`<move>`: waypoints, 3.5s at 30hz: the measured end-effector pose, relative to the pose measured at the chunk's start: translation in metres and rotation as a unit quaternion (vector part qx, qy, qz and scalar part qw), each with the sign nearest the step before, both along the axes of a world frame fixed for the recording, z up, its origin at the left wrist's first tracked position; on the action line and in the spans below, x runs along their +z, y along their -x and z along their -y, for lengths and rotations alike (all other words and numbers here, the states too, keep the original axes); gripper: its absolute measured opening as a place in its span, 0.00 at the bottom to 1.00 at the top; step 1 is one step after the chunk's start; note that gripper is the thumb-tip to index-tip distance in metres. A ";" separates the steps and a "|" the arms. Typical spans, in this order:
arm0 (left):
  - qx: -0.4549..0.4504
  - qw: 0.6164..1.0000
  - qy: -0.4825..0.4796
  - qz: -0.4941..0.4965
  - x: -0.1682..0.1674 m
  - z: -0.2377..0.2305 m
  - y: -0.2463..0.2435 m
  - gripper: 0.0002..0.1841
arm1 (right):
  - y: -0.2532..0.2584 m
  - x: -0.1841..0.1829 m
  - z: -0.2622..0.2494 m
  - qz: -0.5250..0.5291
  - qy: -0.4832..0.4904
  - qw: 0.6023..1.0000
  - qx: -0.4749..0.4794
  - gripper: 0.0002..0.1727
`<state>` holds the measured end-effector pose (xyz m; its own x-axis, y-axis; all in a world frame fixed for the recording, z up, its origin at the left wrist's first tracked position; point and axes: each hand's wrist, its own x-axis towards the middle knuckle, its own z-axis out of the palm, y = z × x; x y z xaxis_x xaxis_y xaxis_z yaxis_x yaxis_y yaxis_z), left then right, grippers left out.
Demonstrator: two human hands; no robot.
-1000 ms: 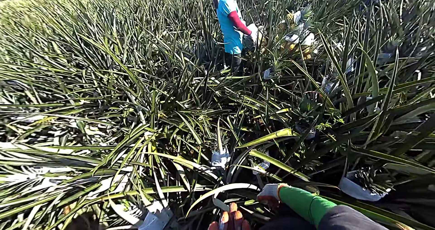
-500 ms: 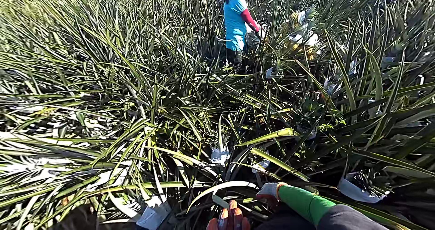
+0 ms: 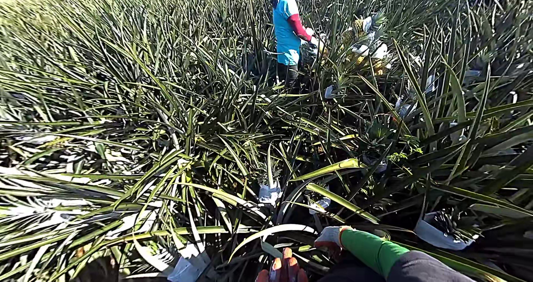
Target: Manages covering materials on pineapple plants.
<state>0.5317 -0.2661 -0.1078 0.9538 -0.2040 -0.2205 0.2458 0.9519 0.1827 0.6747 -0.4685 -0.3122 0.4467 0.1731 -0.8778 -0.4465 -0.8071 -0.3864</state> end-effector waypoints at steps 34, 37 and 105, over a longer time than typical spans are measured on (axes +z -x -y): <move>0.032 0.999 0.026 -0.011 0.000 -0.005 0.004 0.24 | -0.004 -0.016 0.001 -0.026 -0.027 0.999 -0.026 0.38; 0.038 0.999 0.026 -0.016 0.000 -0.004 0.004 0.25 | -0.005 -0.026 0.002 -0.016 -0.026 0.999 -0.018 0.39; 0.071 0.996 -0.007 -0.046 0.002 0.000 0.007 0.22 | -0.010 -0.007 -0.007 -0.018 0.000 1.000 0.016 0.37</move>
<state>0.5247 -0.2658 -0.1061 0.9487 -0.0646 -0.3095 0.1248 0.9760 0.1786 0.6848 -0.4618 -0.3196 0.4099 0.1862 -0.8929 -0.4345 -0.8209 -0.3706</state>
